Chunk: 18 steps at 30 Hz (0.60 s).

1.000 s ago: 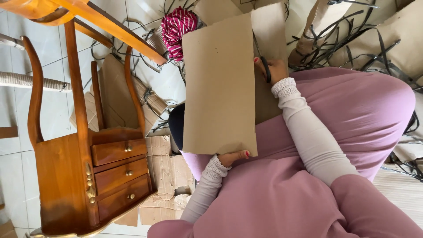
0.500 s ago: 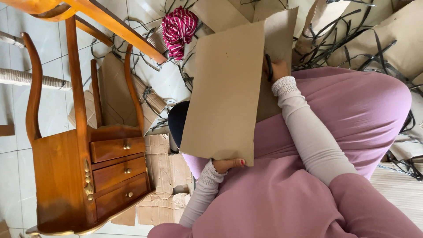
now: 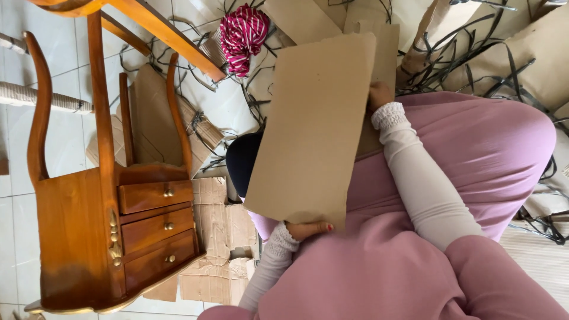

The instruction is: The person sits on the floor and uses scissors to cut a piece of cardboard. They hold the cardboard with one hand and cut along its length with the other hand, creating a long strip.

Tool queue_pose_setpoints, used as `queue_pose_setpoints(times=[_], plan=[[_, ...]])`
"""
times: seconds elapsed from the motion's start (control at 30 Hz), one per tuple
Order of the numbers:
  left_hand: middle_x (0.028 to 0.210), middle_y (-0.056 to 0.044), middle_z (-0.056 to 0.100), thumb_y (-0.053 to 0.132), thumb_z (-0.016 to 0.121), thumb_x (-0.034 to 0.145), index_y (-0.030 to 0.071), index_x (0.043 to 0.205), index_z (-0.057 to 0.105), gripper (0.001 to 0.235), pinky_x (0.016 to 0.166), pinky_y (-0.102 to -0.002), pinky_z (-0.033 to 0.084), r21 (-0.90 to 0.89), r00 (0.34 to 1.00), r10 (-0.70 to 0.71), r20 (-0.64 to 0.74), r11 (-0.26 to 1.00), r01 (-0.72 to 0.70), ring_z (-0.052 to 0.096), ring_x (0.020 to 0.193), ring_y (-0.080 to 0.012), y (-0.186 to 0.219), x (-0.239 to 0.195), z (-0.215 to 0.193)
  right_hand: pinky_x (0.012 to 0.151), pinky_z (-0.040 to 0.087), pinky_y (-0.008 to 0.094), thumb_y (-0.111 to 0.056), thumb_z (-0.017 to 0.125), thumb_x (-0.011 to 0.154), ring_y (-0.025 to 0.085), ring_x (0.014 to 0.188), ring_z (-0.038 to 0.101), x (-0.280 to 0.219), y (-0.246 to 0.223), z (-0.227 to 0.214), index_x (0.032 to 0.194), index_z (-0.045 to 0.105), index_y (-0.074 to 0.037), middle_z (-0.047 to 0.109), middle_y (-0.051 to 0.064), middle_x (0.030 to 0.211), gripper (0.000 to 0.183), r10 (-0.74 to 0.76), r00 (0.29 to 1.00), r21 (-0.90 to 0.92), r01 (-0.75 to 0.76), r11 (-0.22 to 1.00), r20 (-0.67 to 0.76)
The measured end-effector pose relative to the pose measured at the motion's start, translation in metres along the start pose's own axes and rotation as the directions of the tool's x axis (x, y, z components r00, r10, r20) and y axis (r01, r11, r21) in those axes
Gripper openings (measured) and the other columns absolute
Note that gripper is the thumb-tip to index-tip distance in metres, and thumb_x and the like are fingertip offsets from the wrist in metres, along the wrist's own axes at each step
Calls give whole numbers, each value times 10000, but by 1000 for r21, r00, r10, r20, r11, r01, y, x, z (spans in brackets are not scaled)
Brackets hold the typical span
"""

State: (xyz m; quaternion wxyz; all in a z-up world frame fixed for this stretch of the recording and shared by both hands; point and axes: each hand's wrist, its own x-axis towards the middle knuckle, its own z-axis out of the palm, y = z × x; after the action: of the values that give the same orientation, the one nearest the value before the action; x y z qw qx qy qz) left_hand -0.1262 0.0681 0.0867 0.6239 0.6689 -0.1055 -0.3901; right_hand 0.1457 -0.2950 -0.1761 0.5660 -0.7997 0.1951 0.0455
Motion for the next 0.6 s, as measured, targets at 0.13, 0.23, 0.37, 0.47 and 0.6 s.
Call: queue_pose_setpoints(times=[0.13, 0.23, 0.37, 0.47, 0.6], plan=[[1180, -309, 685, 222, 832, 874, -42, 1214, 682, 456, 955, -620, 522, 67, 997, 60, -55, 996, -56, 620, 1131, -462, -28, 34, -4, 643, 509, 401, -563, 696, 916, 263, 664, 680, -97, -102, -20, 826, 793, -126, 691, 111, 697, 456, 83, 993, 7, -84, 996, 87], [1237, -326, 656, 211, 867, 822, -42, 1242, 669, 529, 979, -626, 508, 241, 972, 139, -190, 966, -91, 603, 1158, -439, -8, 54, -17, 457, 428, 264, -680, 641, 985, 175, 445, 575, -148, -171, -41, 638, 676, -123, 584, 65, 486, 657, 39, 979, 149, -70, 986, 199], [1104, -194, 735, 162, 938, 752, 10, 1135, 722, 466, 832, -444, 609, 339, 745, 582, -325, 807, -483, 697, 1040, -257, 24, 79, -29, 405, 393, 252, -626, 534, 1057, 172, 386, 456, -183, -216, -59, 734, 672, -72, 521, 97, 484, 656, -81, 978, 352, 9, 936, 192], [1071, -170, 744, 147, 932, 765, 24, 1099, 734, 407, 825, -420, 616, 253, 785, 524, -330, 850, -461, 700, 1014, -220, 50, 87, -34, 412, 388, 219, -627, 505, 1057, 128, 403, 456, -200, -231, -59, 769, 692, -63, 517, 80, 489, 661, -119, 977, 405, 38, 913, 176], [1073, -214, 742, 224, 908, 791, 50, 1068, 755, 361, 865, -444, 612, 151, 913, 320, -253, 945, -289, 704, 1016, -274, 35, 109, -27, 391, 347, 204, -401, 708, 1024, 127, 366, 466, -200, -220, -42, 623, 661, -59, 516, 81, 438, 529, -130, 974, 341, 60, 938, 185]])
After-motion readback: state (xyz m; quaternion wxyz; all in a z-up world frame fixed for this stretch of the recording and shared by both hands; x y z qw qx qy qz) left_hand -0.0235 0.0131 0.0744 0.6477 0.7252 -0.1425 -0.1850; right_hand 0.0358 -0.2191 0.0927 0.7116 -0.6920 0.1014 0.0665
